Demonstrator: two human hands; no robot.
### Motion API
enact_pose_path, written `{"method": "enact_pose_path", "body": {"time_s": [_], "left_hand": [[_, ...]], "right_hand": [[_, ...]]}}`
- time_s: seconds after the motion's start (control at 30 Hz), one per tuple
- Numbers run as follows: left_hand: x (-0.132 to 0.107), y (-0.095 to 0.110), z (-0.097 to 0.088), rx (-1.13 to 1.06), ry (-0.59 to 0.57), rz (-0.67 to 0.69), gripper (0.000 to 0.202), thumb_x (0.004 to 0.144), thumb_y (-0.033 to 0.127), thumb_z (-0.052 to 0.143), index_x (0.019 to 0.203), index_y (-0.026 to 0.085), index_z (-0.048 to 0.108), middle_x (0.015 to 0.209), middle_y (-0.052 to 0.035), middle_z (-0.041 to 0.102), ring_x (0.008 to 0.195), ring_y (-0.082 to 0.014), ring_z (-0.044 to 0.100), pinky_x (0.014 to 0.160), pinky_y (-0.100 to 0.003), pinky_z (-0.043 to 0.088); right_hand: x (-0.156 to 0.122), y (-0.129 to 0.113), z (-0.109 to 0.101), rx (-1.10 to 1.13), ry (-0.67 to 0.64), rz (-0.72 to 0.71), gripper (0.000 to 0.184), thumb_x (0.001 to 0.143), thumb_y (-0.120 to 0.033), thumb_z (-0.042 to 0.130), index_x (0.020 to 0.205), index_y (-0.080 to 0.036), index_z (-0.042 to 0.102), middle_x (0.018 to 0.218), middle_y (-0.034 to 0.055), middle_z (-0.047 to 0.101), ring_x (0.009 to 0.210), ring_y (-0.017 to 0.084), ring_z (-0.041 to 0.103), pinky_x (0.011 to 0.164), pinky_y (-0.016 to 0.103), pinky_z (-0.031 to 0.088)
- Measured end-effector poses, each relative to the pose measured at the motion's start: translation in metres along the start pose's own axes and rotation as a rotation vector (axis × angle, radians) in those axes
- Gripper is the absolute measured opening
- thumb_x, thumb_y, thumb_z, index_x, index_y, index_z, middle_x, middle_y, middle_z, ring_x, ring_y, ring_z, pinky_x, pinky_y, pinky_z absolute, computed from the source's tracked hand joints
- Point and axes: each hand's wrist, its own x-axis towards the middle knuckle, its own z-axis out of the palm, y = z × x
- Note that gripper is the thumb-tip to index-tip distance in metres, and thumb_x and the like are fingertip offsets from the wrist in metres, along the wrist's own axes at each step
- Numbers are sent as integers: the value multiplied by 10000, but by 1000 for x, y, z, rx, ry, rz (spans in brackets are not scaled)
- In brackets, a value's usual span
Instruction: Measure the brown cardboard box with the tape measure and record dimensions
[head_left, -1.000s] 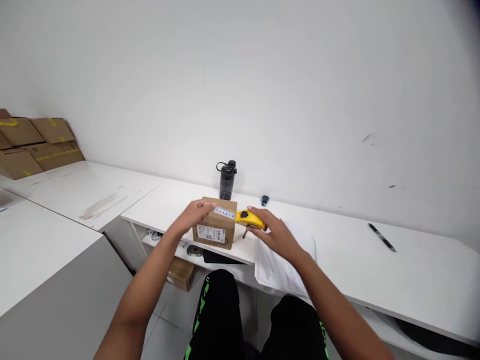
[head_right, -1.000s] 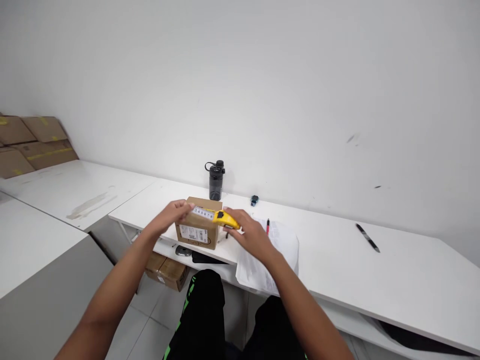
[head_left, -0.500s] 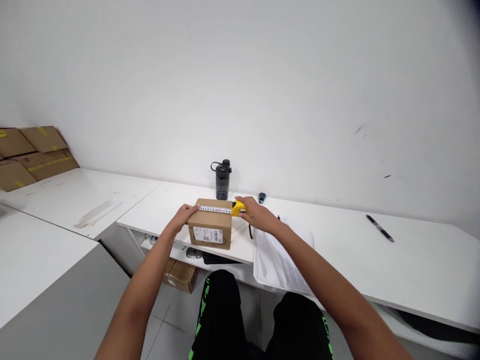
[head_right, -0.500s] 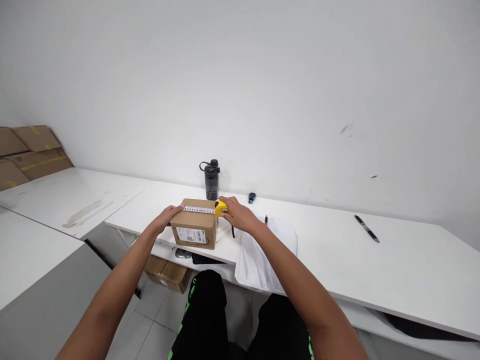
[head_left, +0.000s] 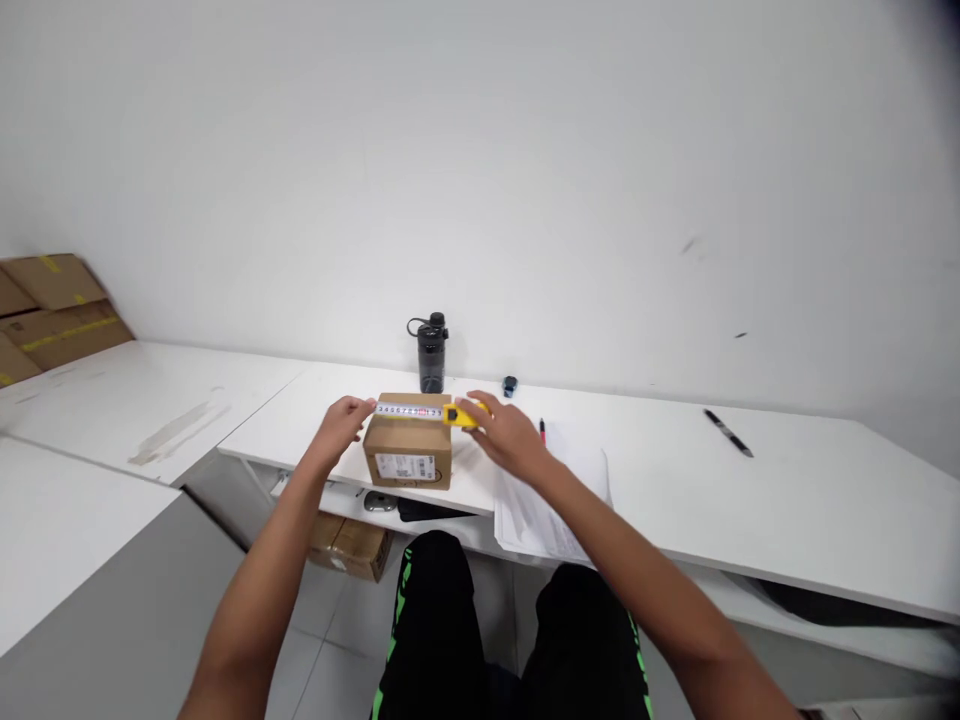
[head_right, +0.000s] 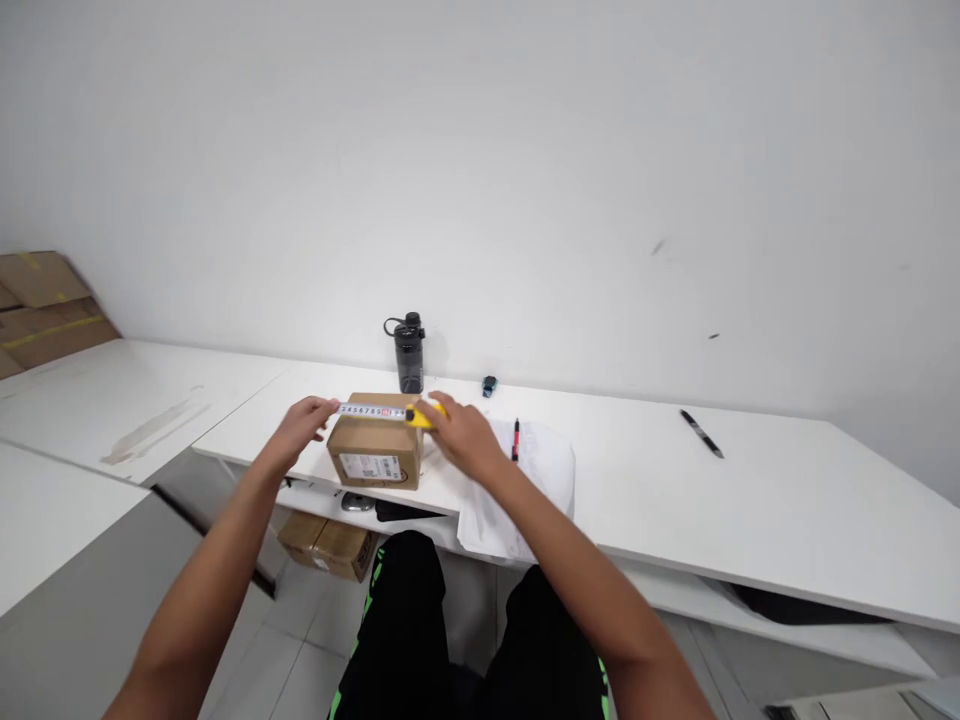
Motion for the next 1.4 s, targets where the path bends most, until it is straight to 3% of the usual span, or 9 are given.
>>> {"method": "enact_pose_path", "body": {"time_s": [0.17, 0.33, 0.43, 0.6, 0.73, 0.9, 1.0, 1.17, 1.4], "left_hand": [[-120, 20, 37, -176, -161, 202, 260, 831, 419, 618, 785, 215, 464, 761, 25, 483, 685, -120, 465, 622, -225, 396], [-173, -9, 122, -327, -343, 269, 481, 777, 529, 657, 1124, 248, 476, 1171, -76, 526, 1095, -226, 517, 938, -347, 429], [-162, -11, 157, -406, -530, 259, 563, 828, 569, 569, 1259, 227, 447, 1255, -122, 513, 1131, -248, 521, 970, -381, 429], [-102, 19, 203, -503, -510, 177, 531, 825, 648, 504, 1047, 169, 552, 920, -71, 630, 798, -180, 598, 717, -295, 496], [-43, 37, 267, -543, -719, 166, 642, 821, 725, 400, 993, 132, 578, 876, -88, 645, 802, -185, 611, 718, -287, 485], [4, 21, 335, -315, -825, 243, 564, 837, 679, 434, 1008, 159, 569, 908, -66, 646, 824, -193, 619, 747, -318, 478], [22, 0, 337, -270, -859, 145, 541, 868, 661, 389, 1002, 163, 552, 933, -74, 655, 834, -192, 630, 755, -322, 480], [37, -18, 300, -103, -993, 145, 500, 855, 648, 433, 940, 174, 567, 907, -60, 658, 778, -177, 619, 672, -281, 458], [43, 0, 288, -202, -888, 116, 507, 861, 645, 420, 915, 158, 548, 841, -54, 625, 702, -145, 577, 611, -247, 428]], "right_hand": [[-82, -60, -9, 280, 446, -182, 690, 916, -279, 478, 1493, -248, 102, 1254, 145, 579, 1056, 262, 608, 791, 410, 517], [-166, -107, 11, 582, 455, 358, 646, 902, -423, 534, 1452, -262, 238, 1119, 105, 626, 934, 235, 655, 755, 379, 563], [-188, -107, 18, 592, 475, 566, 651, 923, -508, 461, 1459, -224, 225, 1207, 142, 578, 1010, 247, 643, 787, 375, 564], [-184, -53, -1, 549, 303, 489, 728, 922, -653, 106, 1467, -188, 235, 1386, 172, 469, 1238, 292, 507, 967, 455, 465], [-187, 1, -14, 236, 196, 710, 504, 952, -533, 334, 1280, -181, 485, 1171, 147, 623, 1070, 300, 583, 898, 480, 460], [-211, 45, -18, -57, 61, 848, 358, 949, -408, 411, 1151, -159, 570, 1083, 140, 644, 1005, 284, 589, 865, 447, 475], [-226, 62, -21, -108, -15, 923, 406, 948, -431, 401, 1188, -144, 560, 1152, 159, 604, 1056, 279, 578, 844, 409, 507], [-242, 72, -24, -243, -232, 967, 408, 947, -446, 395, 1190, -191, 603, 1247, 157, 558, 945, 273, 630, 655, 370, 524], [-224, 45, 0, -337, -72, 770, 405, 919, -381, 487, 1278, -205, 553, 1422, 180, 455, 1338, 408, 345, 989, 667, 297]]}}
